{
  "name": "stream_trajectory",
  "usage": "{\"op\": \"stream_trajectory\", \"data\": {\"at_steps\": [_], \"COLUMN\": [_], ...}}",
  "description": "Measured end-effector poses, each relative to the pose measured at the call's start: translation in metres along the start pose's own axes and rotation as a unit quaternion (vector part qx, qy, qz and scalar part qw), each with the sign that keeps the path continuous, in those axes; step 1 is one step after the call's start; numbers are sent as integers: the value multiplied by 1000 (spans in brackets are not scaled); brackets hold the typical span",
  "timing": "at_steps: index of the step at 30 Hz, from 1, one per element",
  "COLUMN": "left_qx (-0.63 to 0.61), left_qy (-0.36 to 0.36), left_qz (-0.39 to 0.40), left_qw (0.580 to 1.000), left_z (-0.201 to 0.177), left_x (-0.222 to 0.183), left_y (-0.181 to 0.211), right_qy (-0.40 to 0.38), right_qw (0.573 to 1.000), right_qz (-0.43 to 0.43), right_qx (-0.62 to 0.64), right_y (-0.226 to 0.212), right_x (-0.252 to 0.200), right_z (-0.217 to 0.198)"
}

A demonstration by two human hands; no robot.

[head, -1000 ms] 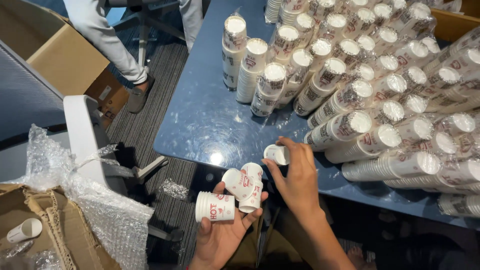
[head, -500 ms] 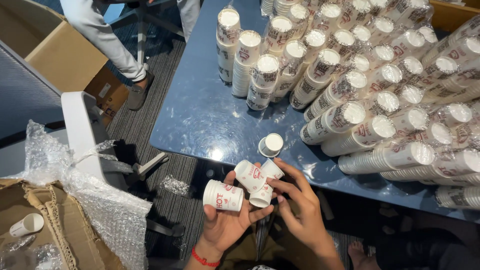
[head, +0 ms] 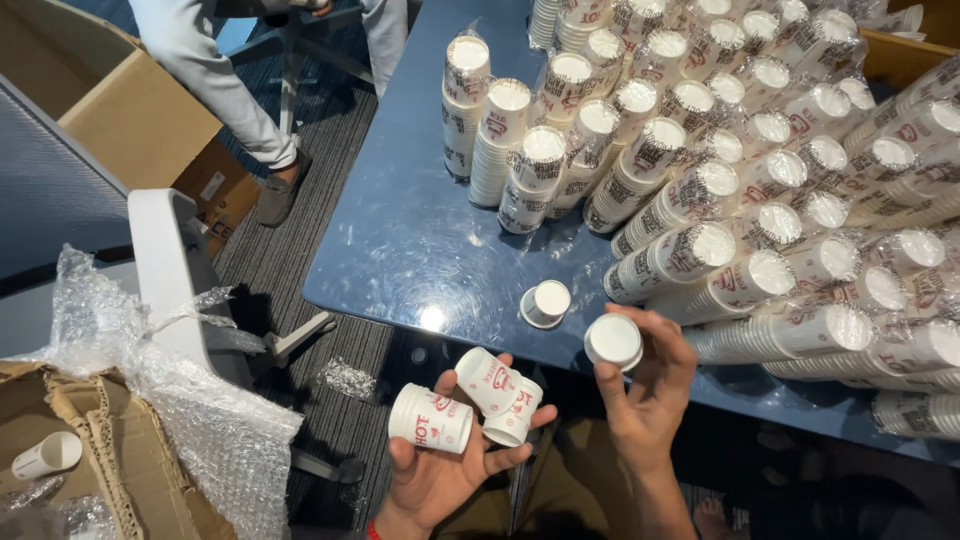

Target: Organizing, stacking, and sorting small paper cups from a cardboard box onto a table.

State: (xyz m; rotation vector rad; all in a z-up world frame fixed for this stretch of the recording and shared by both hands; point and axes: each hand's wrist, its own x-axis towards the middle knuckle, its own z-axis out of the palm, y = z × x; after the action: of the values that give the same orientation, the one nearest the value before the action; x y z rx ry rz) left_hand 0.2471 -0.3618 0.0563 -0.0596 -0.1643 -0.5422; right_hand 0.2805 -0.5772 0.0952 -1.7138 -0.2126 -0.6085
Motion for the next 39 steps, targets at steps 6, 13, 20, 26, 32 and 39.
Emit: {"op": "stream_trajectory", "data": {"at_steps": [6,13,20,26,32,39], "left_qx": [7,8,62,143,238,267], "left_qy": [-7,6,28,43,96,96], "left_qz": [3,6,19,-2,53,91], "left_qw": [1000,1000,998,989,965,955], "left_z": [3,3,-7,-6,9,14], "left_x": [-2,-3,-3,4,7,2], "left_y": [2,2,-1,-11,-9,-2], "right_qy": [12,-138,-121,-203,-203,1], "right_qw": [994,941,969,964,961,992], "right_qz": [-90,5,-62,3,-4,103], "right_qx": [-65,-309,-206,-170,-189,79], "right_y": [7,-5,-50,-52,-42,-6], "right_x": [34,39,-7,-16,-20,12], "right_z": [30,46,29,28,16,3]}}
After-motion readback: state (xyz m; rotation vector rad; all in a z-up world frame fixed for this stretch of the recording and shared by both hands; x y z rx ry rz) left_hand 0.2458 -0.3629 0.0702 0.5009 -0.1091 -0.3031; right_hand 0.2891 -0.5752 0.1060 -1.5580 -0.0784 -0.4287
